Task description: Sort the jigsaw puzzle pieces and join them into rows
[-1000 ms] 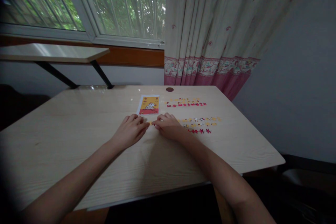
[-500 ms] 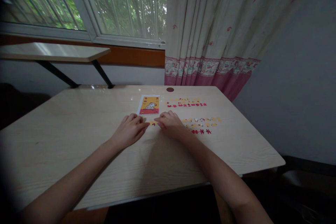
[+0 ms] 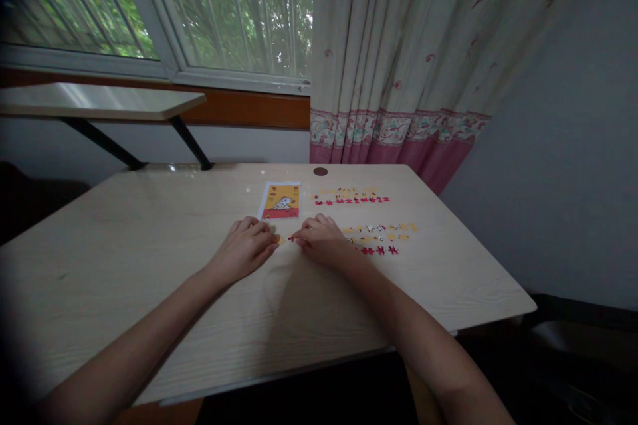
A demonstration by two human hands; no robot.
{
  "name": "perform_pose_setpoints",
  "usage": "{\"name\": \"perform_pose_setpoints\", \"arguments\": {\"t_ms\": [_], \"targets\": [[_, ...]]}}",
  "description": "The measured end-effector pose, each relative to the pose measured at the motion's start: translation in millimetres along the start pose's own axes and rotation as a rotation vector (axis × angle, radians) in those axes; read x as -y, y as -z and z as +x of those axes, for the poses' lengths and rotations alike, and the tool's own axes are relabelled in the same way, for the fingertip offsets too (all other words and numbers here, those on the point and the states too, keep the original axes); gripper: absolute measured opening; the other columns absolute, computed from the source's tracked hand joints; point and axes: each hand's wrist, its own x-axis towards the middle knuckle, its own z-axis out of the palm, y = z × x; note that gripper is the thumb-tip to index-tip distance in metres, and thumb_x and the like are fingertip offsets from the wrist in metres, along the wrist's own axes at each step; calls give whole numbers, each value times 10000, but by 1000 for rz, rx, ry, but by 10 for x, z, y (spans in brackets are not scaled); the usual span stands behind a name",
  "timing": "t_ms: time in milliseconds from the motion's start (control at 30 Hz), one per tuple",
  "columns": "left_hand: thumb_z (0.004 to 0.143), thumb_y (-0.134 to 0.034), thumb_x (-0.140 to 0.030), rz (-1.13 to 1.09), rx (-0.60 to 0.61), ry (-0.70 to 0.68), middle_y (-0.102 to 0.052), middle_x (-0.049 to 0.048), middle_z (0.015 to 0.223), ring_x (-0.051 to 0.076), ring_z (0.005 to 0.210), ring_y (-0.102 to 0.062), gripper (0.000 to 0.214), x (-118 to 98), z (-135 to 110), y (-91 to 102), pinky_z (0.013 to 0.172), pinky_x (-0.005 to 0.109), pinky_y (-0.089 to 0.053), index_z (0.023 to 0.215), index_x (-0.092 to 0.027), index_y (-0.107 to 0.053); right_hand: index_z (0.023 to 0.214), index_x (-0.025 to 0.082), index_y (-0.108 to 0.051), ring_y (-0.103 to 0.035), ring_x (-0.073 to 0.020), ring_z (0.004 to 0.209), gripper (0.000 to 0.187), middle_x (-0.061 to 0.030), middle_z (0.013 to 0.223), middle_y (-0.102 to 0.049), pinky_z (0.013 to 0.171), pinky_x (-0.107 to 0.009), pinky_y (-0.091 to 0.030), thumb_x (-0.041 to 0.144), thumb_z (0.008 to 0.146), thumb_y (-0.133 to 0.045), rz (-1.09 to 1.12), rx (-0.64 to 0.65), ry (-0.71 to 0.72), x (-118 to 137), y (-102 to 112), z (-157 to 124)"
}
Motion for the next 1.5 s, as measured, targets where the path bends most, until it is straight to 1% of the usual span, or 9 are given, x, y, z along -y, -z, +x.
{"name": "perform_pose_setpoints", "arguments": {"t_ms": [200,333,467,767,900,1067,1167,1300,1500], "targets": [[847,-467,-339,-21,14,81,-580,83,935,247,880,-436,253,27,16,-77,745,376,-351,997,-200,-616,1016,226,-636,-436,-172,871,209,-57,938,-586,764,-306,-319,250,860,-500,6,7,-3,15,-10,1],[841,-486,-340,-44,27,68,-571,75,917,236,870,-431,220,49,24,-79,751,368,-354,915,-208,-646,1025,217,-627,-433,-170,887,210,-60,944,-585,775,-308,-318,247,857,-505,12,8,1,9,-28,2],[824,-523,-319,-129,-18,62,-577,66,927,222,873,-433,200,56,23,-66,776,361,-359,944,-208,-639,1015,216,-628,-441,-169,882,202,-55,938,-593,777,-305,-320,244,847,-518,8,-6,-2,8,-41,2],[813,-556,-332,-502,-244,125,-661,40,790,184,824,-507,171,3,36,-23,749,311,-415,787,-199,-661,856,182,-632,-530,-136,767,140,-37,800,-648,763,-283,-356,298,825,-560,216,-230,40,118,-110,49],[795,-578,-328,-607,-259,147,-672,37,779,185,816,-532,155,-5,40,-34,744,323,-434,778,-204,-669,756,183,-620,-540,-137,700,139,-28,710,-647,736,-281,-370,304,808,-575,245,-293,9,177,-103,60],[789,-575,-311,-621,-249,125,-669,42,770,183,806,-547,152,-8,40,-37,752,336,-433,748,-190,-658,719,182,-568,-531,-144,699,101,-30,691,-620,714,-278,-390,242,797,-551,271,-368,-14,213,-99,63],[786,-569,-312,-620,-214,70,-663,40,767,179,803,-552,154,-16,35,-32,763,341,-428,740,-187,-645,737,188,-556,-532,-147,724,96,-33,711,-607,711,-277,-396,232,813,-517,279,-370,-30,223,-111,66],[771,-559,-275,-611,-179,36,-652,40,759,177,796,-547,141,-17,26,-42,762,335,-428,683,-180,-615,788,185,-582,-539,-140,727,105,-26,722,-618,729,-275,-394,266,830,-530,291,-325,21,229,-121,64],[742,-577,-284,-686,-202,133,-650,51,728,178,755,-564,141,-13,34,-54,731,338,-451,690,-172,-644,979,202,-620,-544,-153,810,199,-34,870,-659,770,-283,-374,311,845,-521,200,-264,70,219,-117,37]]}}
